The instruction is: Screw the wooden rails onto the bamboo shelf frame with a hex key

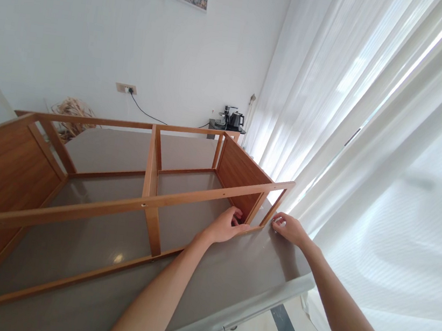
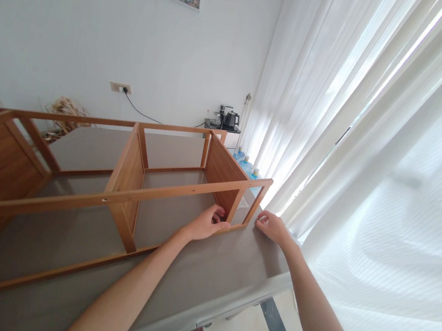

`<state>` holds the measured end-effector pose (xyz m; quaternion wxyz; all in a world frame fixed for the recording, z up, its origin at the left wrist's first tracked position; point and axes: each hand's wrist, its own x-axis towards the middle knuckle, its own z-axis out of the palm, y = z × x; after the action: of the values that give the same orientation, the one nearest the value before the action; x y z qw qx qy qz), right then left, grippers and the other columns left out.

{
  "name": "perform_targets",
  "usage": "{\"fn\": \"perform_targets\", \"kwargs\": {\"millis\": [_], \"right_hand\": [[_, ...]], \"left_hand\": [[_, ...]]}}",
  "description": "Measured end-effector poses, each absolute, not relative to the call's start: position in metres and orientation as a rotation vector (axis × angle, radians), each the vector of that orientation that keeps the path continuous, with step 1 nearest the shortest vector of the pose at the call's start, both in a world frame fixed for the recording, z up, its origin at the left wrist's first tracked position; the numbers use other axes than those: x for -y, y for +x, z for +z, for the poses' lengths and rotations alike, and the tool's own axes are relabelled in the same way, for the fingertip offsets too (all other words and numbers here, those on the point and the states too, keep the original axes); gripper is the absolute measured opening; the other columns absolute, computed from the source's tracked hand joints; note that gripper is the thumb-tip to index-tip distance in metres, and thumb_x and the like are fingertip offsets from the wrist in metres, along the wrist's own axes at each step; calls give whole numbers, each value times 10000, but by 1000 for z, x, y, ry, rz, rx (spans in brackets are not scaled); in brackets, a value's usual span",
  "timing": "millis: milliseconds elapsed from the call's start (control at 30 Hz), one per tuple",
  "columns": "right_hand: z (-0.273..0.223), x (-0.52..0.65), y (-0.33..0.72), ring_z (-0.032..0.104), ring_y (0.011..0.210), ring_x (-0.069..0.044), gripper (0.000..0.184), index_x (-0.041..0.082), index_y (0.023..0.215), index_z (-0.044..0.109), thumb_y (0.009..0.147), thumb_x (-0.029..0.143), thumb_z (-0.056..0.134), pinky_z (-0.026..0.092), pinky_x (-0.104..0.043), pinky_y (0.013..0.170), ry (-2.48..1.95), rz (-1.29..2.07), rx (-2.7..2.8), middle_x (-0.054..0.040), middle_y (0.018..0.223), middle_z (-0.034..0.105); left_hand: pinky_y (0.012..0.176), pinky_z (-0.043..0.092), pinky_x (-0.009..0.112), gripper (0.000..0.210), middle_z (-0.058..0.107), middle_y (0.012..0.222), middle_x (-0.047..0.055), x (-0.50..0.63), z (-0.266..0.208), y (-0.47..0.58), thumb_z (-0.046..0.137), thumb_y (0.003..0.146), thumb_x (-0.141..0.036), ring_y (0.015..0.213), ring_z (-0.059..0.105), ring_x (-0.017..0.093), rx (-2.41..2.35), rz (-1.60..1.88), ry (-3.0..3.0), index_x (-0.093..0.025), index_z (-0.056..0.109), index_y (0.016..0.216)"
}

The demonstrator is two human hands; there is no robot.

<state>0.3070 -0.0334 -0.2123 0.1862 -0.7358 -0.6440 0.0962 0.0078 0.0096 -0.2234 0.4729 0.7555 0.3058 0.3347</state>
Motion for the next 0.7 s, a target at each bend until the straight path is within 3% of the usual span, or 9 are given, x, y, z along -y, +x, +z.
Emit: {"fn": "perform_targets", "kwargs": {"millis": [333,700], "right_hand": [[-208,25,300,636,712,-178,105,241,858,624,812,325,581,445,-276,697,-2046,230,1940,0,754,694],[-217,29,304,623,762,-189,151,223,913,619,863,329,524,438,-290,752,-2010,153,2004,-26,813,684]], "left_hand": [[779,509,309,490,610,1166,95,-10,-223,8,703,805,-526,831,621,151,-752,821,1835,-173,541,1103],[782,509,314,495,597,1179,103,-11,-227,10,711,807,-512,823,623,143,-762,812,1842,-170,541,1121]]}}
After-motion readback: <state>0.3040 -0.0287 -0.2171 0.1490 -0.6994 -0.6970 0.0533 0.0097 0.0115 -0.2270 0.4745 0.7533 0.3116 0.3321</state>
